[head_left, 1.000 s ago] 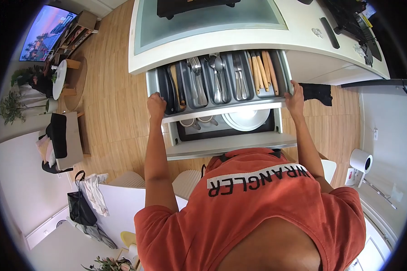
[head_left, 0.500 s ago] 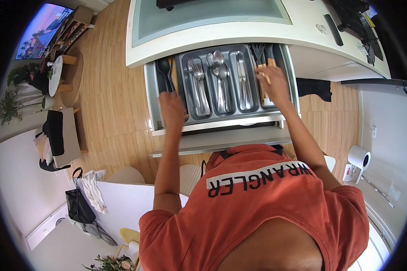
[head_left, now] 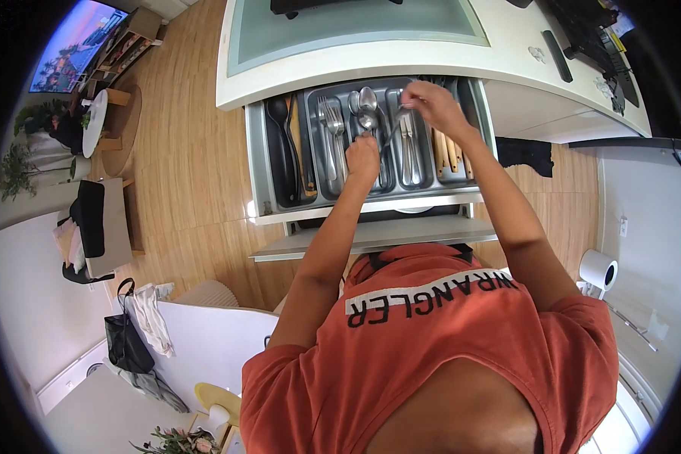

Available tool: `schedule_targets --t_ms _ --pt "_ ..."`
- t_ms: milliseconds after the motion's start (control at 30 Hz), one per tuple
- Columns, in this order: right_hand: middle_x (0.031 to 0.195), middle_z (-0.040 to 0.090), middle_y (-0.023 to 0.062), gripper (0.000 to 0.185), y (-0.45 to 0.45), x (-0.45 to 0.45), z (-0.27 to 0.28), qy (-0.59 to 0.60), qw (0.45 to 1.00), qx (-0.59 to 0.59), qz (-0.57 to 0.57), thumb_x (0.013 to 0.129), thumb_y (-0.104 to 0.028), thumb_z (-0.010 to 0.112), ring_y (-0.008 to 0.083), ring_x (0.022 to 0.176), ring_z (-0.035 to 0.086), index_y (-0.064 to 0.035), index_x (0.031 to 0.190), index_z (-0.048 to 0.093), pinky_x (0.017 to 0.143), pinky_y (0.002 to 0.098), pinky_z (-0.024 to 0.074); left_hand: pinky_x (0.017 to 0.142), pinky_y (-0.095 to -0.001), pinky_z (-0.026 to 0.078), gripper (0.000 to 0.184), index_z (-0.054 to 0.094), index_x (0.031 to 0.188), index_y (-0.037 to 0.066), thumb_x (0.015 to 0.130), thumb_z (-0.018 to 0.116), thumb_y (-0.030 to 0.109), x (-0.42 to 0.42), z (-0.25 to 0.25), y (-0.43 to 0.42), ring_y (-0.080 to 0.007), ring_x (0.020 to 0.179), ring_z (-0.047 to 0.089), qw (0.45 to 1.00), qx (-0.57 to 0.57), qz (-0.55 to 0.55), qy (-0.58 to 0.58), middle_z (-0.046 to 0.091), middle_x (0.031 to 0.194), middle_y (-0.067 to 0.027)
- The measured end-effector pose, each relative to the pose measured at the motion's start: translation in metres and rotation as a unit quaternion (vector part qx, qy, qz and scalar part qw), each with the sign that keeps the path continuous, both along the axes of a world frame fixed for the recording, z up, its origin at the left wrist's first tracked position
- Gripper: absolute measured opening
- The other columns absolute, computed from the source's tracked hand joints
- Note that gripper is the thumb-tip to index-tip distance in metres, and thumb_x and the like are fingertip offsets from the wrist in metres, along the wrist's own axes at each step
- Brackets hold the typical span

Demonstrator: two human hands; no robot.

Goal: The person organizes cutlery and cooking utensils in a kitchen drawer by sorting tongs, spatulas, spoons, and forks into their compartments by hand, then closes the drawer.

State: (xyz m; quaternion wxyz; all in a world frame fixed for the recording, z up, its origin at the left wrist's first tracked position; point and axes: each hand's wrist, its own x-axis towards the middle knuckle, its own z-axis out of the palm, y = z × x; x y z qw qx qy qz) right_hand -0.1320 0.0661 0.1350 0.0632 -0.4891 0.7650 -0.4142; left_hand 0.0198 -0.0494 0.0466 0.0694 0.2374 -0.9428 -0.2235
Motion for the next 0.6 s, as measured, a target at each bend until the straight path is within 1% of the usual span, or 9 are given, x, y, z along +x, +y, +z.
schedule_targets --t_ms 67,133,167,233,267,333,433,533,600 --pt "0.075 0.058 0.0019 0.005 0.024 -0.003 0.015 -0.031 0.998 -0.061 -0.016 0.074 -0.006 0.058 0.0173 0.066 0.054 -0.0088 0.079 0.058 0.057 0.0264 0.0411 0.060 -0.0436 0.047 0.025 0.054 0.074 -0.004 0.082 0.036 0.012 -0.004 -0.003 0.000 -0.0381 0.066 0.057 1.000 -0.004 0.003 0.008 0.057 0.073 -0.0241" --pt "0.077 0.058 -0.0003 0.008 0.043 -0.004 0.023 -0.303 0.942 -0.113 -0.094 0.082 -0.009 0.053 0.0085 0.066 0.052 -0.0068 0.086 0.060 0.056 0.0208 0.0407 0.060 -0.0426 0.047 0.025 0.054 0.071 -0.004 0.080 0.039 0.014 -0.004 -0.002 0.000 -0.0374 0.066 0.058 1.000 0.003 -0.019 0.002 0.057 0.072 -0.0245" --pt "0.077 0.058 -0.0003 0.008 0.048 -0.004 0.022 -0.303 0.941 -0.114 -0.095 0.082 -0.009 0.053 0.0085 0.066 0.052 -0.0068 0.086 0.060 0.056 0.0208 0.0407 0.060 -0.0426 0.047 0.025 0.054 0.071 -0.004 0.080 0.039 0.014 -0.004 -0.002 -0.001 -0.0374 0.066 0.058 1.000 0.002 -0.020 0.002 0.057 0.072 -0.0245" --pt "0.077 0.057 -0.0032 0.013 0.054 -0.004 0.017 -0.411 0.886 -0.161 -0.146 0.084 -0.016 0.053 0.0035 0.065 0.048 -0.0052 0.089 0.059 0.054 0.0185 0.0400 0.060 -0.0415 0.048 0.022 0.054 0.068 -0.005 0.077 0.044 0.013 -0.003 0.007 0.002 -0.0368 0.065 0.058 0.999 -0.020 -0.031 0.000 0.057 0.069 -0.0248" --pt "0.077 0.057 -0.0032 0.013 0.054 -0.003 0.012 -0.410 0.885 -0.163 -0.147 0.084 -0.016 0.053 0.0035 0.065 0.048 -0.0052 0.089 0.059 0.054 0.0185 0.0400 0.060 -0.0415 0.048 0.022 0.054 0.068 -0.005 0.077 0.044 0.013 -0.003 0.012 0.002 -0.0368 0.065 0.058 0.999 -0.021 -0.033 0.000 0.057 0.069 -0.0248" --pt "0.076 0.056 -0.0029 0.016 0.047 0.002 0.008 -0.412 0.889 -0.105 -0.171 0.084 -0.020 0.054 0.0030 0.064 0.048 -0.0058 0.089 0.060 0.050 0.0179 0.0383 0.061 -0.0424 0.047 0.018 0.052 0.075 -0.007 0.068 0.058 0.009 -0.002 0.020 0.002 -0.0370 0.066 0.059 1.000 0.012 0.003 -0.007 0.058 0.069 -0.0243" --pt "0.076 0.057 -0.0022 0.020 0.032 0.010 0.006 -0.390 0.904 -0.062 -0.162 0.085 -0.025 0.053 0.0027 0.061 0.048 -0.0077 0.092 0.061 0.046 0.0168 0.0366 0.057 -0.0429 0.047 0.014 0.047 0.078 -0.003 0.072 0.054 0.008 0.004 0.039 0.001 -0.0371 0.062 0.058 0.996 0.016 0.084 0.003 0.056 0.070 -0.0263" --pt "0.082 0.058 0.0011 0.025 0.006 0.017 0.001 -0.431 0.887 -0.064 -0.152 0.088 -0.025 0.046 0.0068 0.051 0.052 -0.0080 0.100 0.058 0.040 0.0176 0.0372 0.056 -0.0445 0.045 0.017 0.042 0.084 0.000 0.074 0.052 0.008 0.021 0.071 -0.009 -0.0387 0.062 0.056 0.989 0.101 0.090 0.053 0.055 0.069 -0.0251" --pt "0.082 0.057 0.0035 0.026 -0.017 0.022 -0.011 -0.429 0.893 -0.041 -0.134 0.090 -0.024 0.041 0.0098 0.052 0.055 -0.0066 0.104 0.055 0.038 0.0188 0.0378 0.055 -0.0441 0.044 0.015 0.043 0.084 0.000 0.075 0.051 0.008 0.026 0.075 -0.014 -0.0378 0.060 0.056 0.987 0.094 0.083 0.101 0.055 0.067 -0.0225"
